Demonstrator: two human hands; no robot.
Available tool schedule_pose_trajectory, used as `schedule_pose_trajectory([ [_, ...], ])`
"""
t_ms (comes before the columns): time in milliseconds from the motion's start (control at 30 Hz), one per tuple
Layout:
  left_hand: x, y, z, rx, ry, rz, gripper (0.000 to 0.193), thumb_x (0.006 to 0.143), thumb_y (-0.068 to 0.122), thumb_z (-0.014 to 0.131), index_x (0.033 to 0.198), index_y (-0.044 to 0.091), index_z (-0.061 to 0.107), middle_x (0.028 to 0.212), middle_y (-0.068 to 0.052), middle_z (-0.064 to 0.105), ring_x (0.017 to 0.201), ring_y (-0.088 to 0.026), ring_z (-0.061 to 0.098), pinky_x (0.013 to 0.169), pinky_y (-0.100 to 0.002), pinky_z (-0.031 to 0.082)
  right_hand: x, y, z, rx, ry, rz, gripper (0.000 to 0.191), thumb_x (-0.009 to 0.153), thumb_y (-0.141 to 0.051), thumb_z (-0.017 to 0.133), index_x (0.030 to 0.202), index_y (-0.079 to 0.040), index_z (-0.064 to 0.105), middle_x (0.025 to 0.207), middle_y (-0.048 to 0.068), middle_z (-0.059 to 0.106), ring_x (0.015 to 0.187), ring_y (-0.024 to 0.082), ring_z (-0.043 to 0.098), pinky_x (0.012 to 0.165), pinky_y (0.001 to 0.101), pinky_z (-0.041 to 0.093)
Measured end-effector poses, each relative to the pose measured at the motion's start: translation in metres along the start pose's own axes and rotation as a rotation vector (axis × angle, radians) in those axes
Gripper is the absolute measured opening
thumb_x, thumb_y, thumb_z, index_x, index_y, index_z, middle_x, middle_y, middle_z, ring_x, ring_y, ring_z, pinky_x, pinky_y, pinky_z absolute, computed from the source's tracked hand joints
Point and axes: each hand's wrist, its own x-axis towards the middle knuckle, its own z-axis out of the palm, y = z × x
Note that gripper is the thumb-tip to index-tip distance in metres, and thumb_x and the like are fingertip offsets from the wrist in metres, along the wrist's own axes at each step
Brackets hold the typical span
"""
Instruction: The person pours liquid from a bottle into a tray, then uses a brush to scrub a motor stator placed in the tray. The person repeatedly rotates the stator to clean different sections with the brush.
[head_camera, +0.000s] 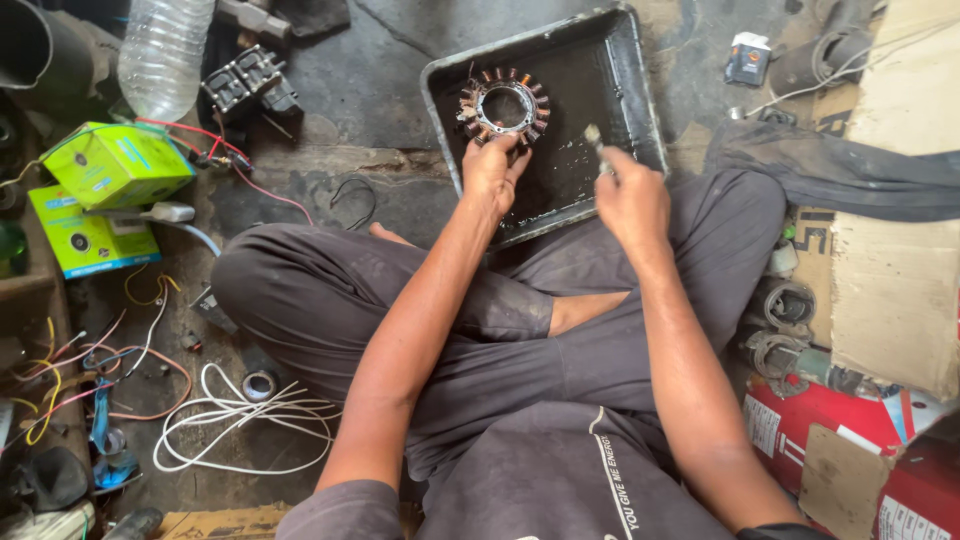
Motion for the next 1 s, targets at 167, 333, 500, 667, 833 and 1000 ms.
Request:
schedule_pose_trajectory([
  [167, 0.000, -0.013, 0.001, -0.039, -0.032, 0.024, 0.032, 0.090, -0.005, 0.066, 0.118, 0.005, 0.055, 0.104, -0.007, 0.065, 0.089, -0.020, 0.066, 0.090, -0.046, 0.063, -0.013, -0.039, 0.017, 0.085, 0.003, -0.089, 0.035, 0.091, -0.012, 0.059, 0.123, -0.009, 0.071, 0.080, 0.024, 0.069, 0.073, 0.045, 0.070, 0.069, 0.0555, 0.054],
  [333, -0.001, -0.015, 0.000, -0.025, -0.048, 0.022, 0.031, 0.091, -0.005, 0.066, 0.119, 0.001, 0.055, 0.103, -0.009, 0.066, 0.087, -0.020, 0.067, 0.090, -0.045, 0.064, 0.001, -0.051, 0.043, -0.056, 0.074, -0.144, 0.035, 0.092, -0.010, 0.059, 0.126, -0.006, 0.068, 0.083, 0.023, 0.072, 0.075, 0.047, 0.069, 0.068, 0.0577, 0.054],
  [500, -0.003, -0.010, 0.003, -0.018, -0.029, -0.001, 0.033, 0.090, -0.004, 0.064, 0.120, 0.004, 0.052, 0.106, -0.010, 0.067, 0.091, -0.022, 0.069, 0.085, -0.042, 0.061, -0.002, -0.046, 0.047, -0.044, -0.020, -0.211, 0.041, 0.088, -0.009, 0.058, 0.128, -0.007, 0.065, 0.081, 0.025, 0.071, 0.071, 0.048, 0.069, 0.066, 0.0589, 0.054],
  [667, -0.002, -0.014, 0.005, -0.027, -0.058, 0.028, 0.038, 0.089, -0.007, 0.065, 0.122, 0.001, 0.048, 0.111, -0.012, 0.064, 0.095, -0.023, 0.067, 0.087, -0.042, 0.063, -0.004, -0.045, 0.047, -0.129, 0.001, -0.151, 0.031, 0.094, -0.011, 0.057, 0.123, -0.006, 0.065, 0.082, 0.024, 0.071, 0.075, 0.049, 0.068, 0.069, 0.0605, 0.053],
  [833, -0.002, -0.015, 0.001, 0.043, -0.032, 0.025, 0.041, 0.088, -0.006, 0.063, 0.125, 0.002, 0.047, 0.114, -0.013, 0.064, 0.097, -0.026, 0.068, 0.085, -0.044, 0.062, -0.004, -0.046, 0.047, -0.103, -0.037, -0.183, 0.042, 0.086, -0.011, 0.058, 0.127, -0.003, 0.064, 0.078, 0.025, 0.071, 0.068, 0.050, 0.068, 0.066, 0.0613, 0.053],
  [1000, -0.005, -0.018, 0.003, 0.070, -0.055, 0.107, 0.046, 0.085, -0.011, 0.062, 0.127, 0.002, 0.049, 0.115, -0.011, 0.062, 0.099, -0.025, 0.067, 0.088, -0.044, 0.061, -0.005, -0.041, 0.045, -0.139, -0.030, -0.150, 0.031, 0.092, -0.012, 0.058, 0.120, -0.005, 0.066, 0.081, 0.026, 0.071, 0.075, 0.050, 0.068, 0.071, 0.0613, 0.054],
])
